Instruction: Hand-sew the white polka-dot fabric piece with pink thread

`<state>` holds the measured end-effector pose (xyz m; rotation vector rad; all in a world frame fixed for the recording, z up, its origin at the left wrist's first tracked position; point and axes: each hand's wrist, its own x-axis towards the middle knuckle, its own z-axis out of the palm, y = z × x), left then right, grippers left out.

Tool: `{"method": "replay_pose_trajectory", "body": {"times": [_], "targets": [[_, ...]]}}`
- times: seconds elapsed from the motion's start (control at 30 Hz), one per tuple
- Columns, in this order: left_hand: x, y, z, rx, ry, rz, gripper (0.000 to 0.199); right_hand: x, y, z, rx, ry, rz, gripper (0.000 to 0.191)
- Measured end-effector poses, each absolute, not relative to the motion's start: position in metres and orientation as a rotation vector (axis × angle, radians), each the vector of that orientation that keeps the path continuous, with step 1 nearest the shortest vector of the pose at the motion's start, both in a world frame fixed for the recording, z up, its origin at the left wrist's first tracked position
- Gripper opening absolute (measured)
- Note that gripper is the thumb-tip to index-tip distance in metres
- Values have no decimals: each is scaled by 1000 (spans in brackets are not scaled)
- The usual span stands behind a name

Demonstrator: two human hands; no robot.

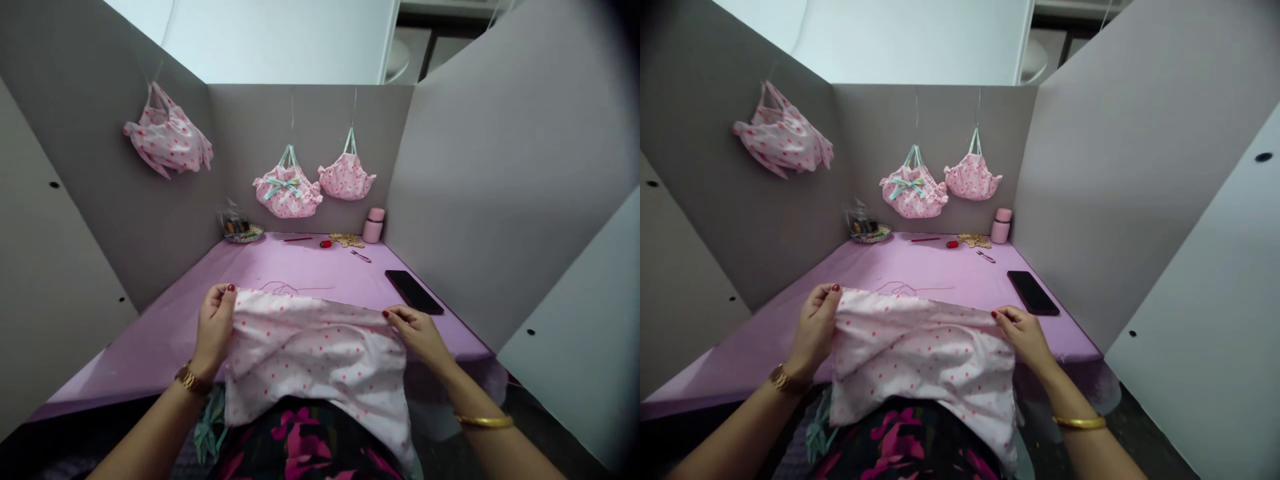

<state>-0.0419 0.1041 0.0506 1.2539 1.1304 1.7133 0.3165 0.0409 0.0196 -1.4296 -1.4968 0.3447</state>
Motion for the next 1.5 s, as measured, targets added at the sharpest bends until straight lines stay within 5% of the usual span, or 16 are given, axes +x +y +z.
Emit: {"method": "replay_pose_trajectory", "body": {"times": [0.47, 0.57, 0.87, 1.5], "targets": [[-56, 178, 24, 1740, 1643, 1550, 14, 302, 70, 29, -1323, -1217, 525, 38], [-49, 168, 33, 1778, 1701, 1599, 26, 297, 63, 37, -1313, -1242, 525, 36], [88, 100, 93, 2493, 519, 955, 29, 268, 52, 66, -1284, -1364, 474, 32], [90, 118, 70, 2546, 673, 714, 19, 289, 34, 49, -1315, -1139, 520, 30]]}}
